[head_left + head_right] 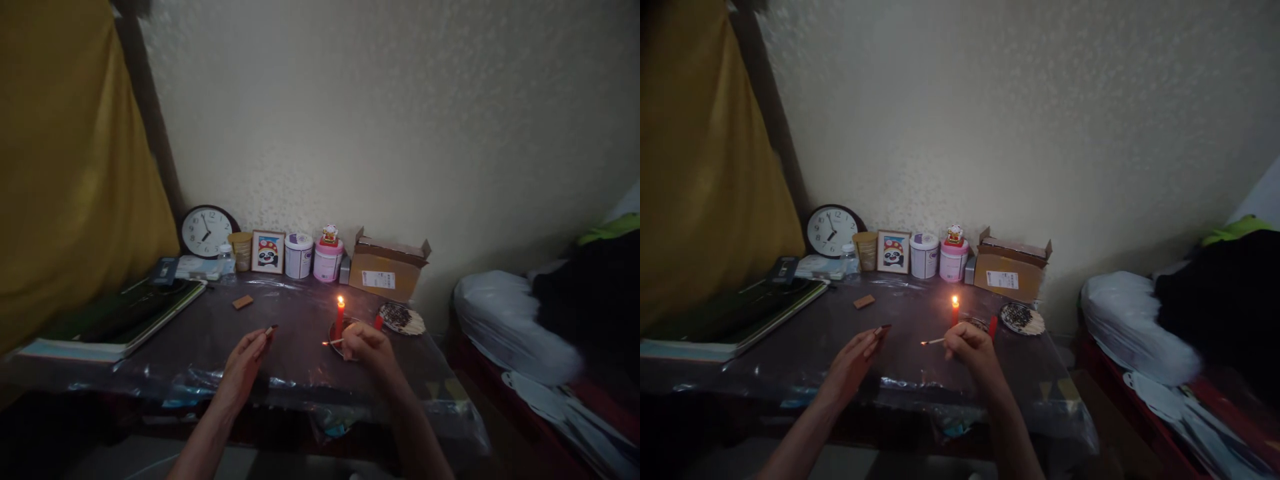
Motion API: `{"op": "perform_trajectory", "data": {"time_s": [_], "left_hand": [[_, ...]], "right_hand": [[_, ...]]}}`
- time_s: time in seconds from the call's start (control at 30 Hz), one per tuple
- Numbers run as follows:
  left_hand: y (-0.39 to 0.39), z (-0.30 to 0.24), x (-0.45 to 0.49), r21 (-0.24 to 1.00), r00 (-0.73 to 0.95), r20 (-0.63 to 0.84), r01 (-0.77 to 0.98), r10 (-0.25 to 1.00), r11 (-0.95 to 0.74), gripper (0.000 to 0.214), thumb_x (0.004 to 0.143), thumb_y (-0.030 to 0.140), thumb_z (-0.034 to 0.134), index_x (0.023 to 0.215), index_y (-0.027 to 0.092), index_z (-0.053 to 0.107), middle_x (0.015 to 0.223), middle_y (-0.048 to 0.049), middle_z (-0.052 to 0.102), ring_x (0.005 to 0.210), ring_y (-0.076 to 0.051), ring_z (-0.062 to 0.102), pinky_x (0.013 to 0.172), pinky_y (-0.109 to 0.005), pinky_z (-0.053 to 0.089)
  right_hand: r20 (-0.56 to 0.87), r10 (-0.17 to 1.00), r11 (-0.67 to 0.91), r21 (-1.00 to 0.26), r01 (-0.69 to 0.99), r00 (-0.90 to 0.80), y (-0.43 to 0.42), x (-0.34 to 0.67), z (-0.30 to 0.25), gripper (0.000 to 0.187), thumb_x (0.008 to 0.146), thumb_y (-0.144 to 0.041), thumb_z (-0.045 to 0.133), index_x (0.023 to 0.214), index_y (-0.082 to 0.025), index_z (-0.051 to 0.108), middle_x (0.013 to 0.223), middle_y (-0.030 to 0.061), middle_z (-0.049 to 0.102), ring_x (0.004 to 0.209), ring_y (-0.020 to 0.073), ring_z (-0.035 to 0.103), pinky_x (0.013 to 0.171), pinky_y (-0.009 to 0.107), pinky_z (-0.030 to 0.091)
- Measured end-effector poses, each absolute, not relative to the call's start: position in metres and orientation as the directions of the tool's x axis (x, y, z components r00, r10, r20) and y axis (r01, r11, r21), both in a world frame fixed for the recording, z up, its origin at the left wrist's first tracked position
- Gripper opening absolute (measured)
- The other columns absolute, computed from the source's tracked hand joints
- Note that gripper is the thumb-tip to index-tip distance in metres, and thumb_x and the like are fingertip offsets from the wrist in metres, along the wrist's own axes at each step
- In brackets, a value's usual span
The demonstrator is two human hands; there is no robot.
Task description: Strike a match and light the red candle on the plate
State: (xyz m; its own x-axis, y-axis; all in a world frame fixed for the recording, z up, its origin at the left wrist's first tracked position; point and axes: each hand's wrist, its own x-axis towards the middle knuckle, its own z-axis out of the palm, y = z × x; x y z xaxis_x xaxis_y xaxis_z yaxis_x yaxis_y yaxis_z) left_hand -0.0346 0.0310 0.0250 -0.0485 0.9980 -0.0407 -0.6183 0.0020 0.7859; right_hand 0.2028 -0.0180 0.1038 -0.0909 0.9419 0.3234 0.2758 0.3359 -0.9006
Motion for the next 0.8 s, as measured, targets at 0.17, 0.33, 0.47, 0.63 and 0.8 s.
{"op": "perform_trajectory", "data": {"time_s": [0.17, 0.33, 0.47, 0.63, 0.8], "left_hand": [[0.033, 0.021, -0.033, 0.798, -0.046, -0.036, -0.603, 0.998, 0.001, 0.025, 0.063, 0.031, 0.073, 0.083, 0.017, 0.067, 0.092, -0.0046, 0.072, 0.092, -0.017, 0.061, 0.085, -0.029, 0.042], [0.032, 0.027, -0.022, 0.792, -0.018, -0.04, -0.61, 0.999, 0.021, 0.023, 0.064, 0.03, 0.072, 0.083, 0.018, 0.067, 0.093, -0.0043, 0.072, 0.092, -0.017, 0.062, 0.084, -0.029, 0.043], [0.032, 0.032, -0.015, 0.791, -0.015, -0.036, -0.611, 0.999, 0.019, 0.023, 0.064, 0.03, 0.072, 0.083, 0.018, 0.067, 0.091, -0.0041, 0.072, 0.088, -0.016, 0.063, 0.081, -0.028, 0.044], [0.032, 0.032, -0.011, 0.782, 0.0, -0.038, -0.623, 0.999, 0.03, 0.024, 0.064, 0.03, 0.072, 0.083, 0.016, 0.067, 0.092, -0.0059, 0.071, 0.087, -0.017, 0.062, 0.081, -0.029, 0.045], [0.033, 0.028, -0.009, 0.785, 0.019, -0.016, -0.619, 1.0, 0.025, 0.024, 0.066, 0.028, 0.071, 0.086, 0.016, 0.067, 0.095, -0.0065, 0.07, 0.091, -0.017, 0.061, 0.082, -0.029, 0.044]], "right_hand": [[0.311, 0.947, 0.315, -0.836, 0.45, -0.084, -0.023, 0.221, 0.111, 0.016, 0.073, -0.032, 0.061, 0.064, -0.019, 0.062, 0.062, -0.0014, 0.057, 0.059, 0.0112, 0.051, 0.055, 0.021, 0.039], [0.332, 0.943, 0.326, -0.914, 0.243, -0.017, -0.033, 0.256, 0.117, 0.021, 0.075, -0.035, 0.061, 0.065, -0.017, 0.061, 0.065, -0.001, 0.059, 0.065, 0.0125, 0.054, 0.062, 0.023, 0.042], [0.327, 0.912, 0.282, -0.939, 0.199, 0.247, -0.03, 0.306, 0.1, 0.027, 0.069, -0.041, 0.066, 0.06, -0.016, 0.061, 0.059, -0.0014, 0.057, 0.062, 0.0124, 0.053, 0.06, 0.022, 0.043], [0.215, 0.768, 0.193, -0.976, 0.102, 0.603, -0.011, 0.378, 0.072, 0.03, 0.05, -0.043, 0.074, 0.064, -0.018, 0.064, 0.064, 0.0008, 0.063, 0.059, 0.0157, 0.058, 0.056, 0.027, 0.048], [0.177, 0.709, 0.101, -0.983, 0.151, 0.683, 0.005, 0.422, 0.056, 0.028, 0.045, -0.039, 0.072, 0.062, -0.018, 0.064, 0.054, 0.0015, 0.064, 0.051, 0.0169, 0.06, 0.05, 0.028, 0.047]]}}
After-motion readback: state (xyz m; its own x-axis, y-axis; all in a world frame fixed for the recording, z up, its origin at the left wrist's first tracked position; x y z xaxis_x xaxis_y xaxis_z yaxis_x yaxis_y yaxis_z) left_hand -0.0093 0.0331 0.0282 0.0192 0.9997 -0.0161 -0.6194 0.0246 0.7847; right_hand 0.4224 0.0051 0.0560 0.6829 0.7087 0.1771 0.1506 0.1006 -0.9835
